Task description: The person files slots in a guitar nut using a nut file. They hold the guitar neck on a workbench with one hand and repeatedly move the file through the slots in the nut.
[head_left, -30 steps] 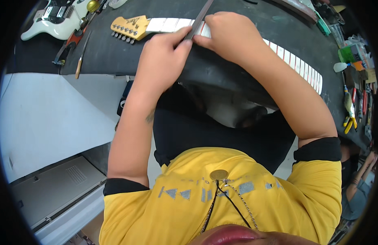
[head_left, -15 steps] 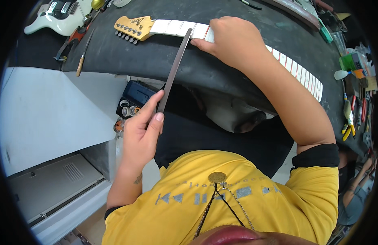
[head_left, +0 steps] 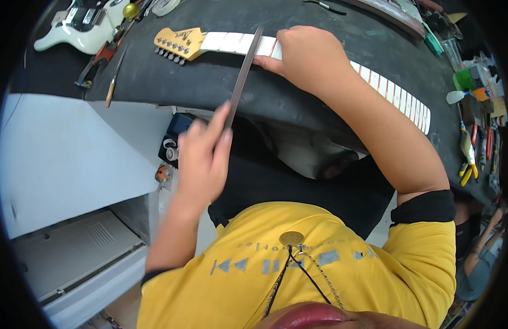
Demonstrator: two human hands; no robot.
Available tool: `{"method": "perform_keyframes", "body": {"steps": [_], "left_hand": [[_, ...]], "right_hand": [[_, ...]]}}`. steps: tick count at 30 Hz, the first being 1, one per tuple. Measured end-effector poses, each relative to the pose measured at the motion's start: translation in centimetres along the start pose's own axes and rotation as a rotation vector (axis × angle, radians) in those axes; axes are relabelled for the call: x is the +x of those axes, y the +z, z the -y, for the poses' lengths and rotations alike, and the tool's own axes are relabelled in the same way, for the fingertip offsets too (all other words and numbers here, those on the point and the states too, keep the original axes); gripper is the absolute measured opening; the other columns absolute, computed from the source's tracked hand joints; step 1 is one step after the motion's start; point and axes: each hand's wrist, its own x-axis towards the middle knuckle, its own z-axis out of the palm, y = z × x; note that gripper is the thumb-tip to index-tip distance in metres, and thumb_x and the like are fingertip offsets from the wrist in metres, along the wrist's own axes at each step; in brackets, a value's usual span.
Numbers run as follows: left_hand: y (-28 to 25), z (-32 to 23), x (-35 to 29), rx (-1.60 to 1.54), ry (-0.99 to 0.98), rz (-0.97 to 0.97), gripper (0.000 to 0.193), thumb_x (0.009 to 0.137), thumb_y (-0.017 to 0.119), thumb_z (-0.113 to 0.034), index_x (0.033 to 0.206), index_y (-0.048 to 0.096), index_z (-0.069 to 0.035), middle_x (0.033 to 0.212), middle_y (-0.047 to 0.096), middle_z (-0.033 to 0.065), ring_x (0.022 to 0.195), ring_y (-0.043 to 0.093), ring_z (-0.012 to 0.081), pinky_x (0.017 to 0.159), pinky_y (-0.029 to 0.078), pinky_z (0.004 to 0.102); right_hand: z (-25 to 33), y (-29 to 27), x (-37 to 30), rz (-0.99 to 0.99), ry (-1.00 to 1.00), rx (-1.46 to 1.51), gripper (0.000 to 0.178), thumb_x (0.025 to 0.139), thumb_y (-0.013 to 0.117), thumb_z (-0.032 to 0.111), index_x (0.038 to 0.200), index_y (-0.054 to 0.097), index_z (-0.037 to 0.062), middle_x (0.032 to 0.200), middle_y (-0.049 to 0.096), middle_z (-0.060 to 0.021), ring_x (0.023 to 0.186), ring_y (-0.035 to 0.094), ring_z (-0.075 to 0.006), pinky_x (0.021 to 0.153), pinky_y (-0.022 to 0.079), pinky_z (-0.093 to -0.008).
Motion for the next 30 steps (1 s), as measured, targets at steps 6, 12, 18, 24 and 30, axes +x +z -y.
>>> {"method": "perform_keyframes", "body": {"steps": [6,12,18,24,30], "left_hand": [[-1.3,-0.9,1.5,0.039,-0.036,0.006,0.05,0.103,0.069,-0.003,0.153,0.072,-0.006,0.078,0.056,0.0121,0.074,0.058,0.0236,0.074,0.047,0.0375],[1.0,-1.2,10.7,-0.154,-0.091,-0.004,0.045,0.108,0.068,-0.017,0.152,0.071,-0.006,0.082,0.063,0.0136,0.075,0.06,0.0224,0.076,0.051,0.0375],[-2.0,0.5,-4.1,-0.006,-0.011,0.005,0.055,0.1,0.069,0.002,0.154,0.072,-0.007,0.079,0.059,0.0113,0.075,0.06,0.0251,0.076,0.046,0.0373],[0.6,-1.0,8.4,0.145,0.066,-0.066,0.044,0.109,0.068,-0.019,0.153,0.072,-0.014,0.086,0.064,0.023,0.081,0.066,0.0433,0.077,0.052,0.0508],[-0.4,-2.1,4.0,0.15,-0.001,-0.001,0.049,0.105,0.07,-0.009,0.154,0.072,-0.013,0.084,0.064,0.0186,0.078,0.061,0.0379,0.075,0.049,0.0462]], "right_hand": [[0.1,0.0,0.2,-0.038,-0.061,-0.004,0.06,0.097,0.08,0.059,0.078,0.082,0.0026,0.074,0.077,-0.0177,0.077,0.08,-0.0361,0.07,0.065,-0.045],[0.1,0.0,0.5,-0.046,-0.07,0.022,0.061,0.097,0.079,0.06,0.077,0.081,0.0023,0.074,0.077,-0.0177,0.077,0.08,-0.0362,0.071,0.065,-0.0467],[0.2,0.5,0.1,-0.078,-0.065,0.017,0.061,0.097,0.08,0.06,0.078,0.081,0.0023,0.076,0.077,-0.0178,0.079,0.08,-0.0362,0.072,0.065,-0.0464],[0.5,0.2,0.4,-0.065,-0.091,0.03,0.06,0.098,0.079,0.06,0.08,0.083,0.0026,0.076,0.077,-0.0181,0.08,0.081,-0.0358,0.073,0.065,-0.0458],[-0.3,0.3,-0.1,-0.023,-0.031,-0.009,0.058,0.097,0.081,0.058,0.08,0.083,0.0029,0.077,0.078,-0.0181,0.078,0.08,-0.0359,0.072,0.065,-0.0462]]}}
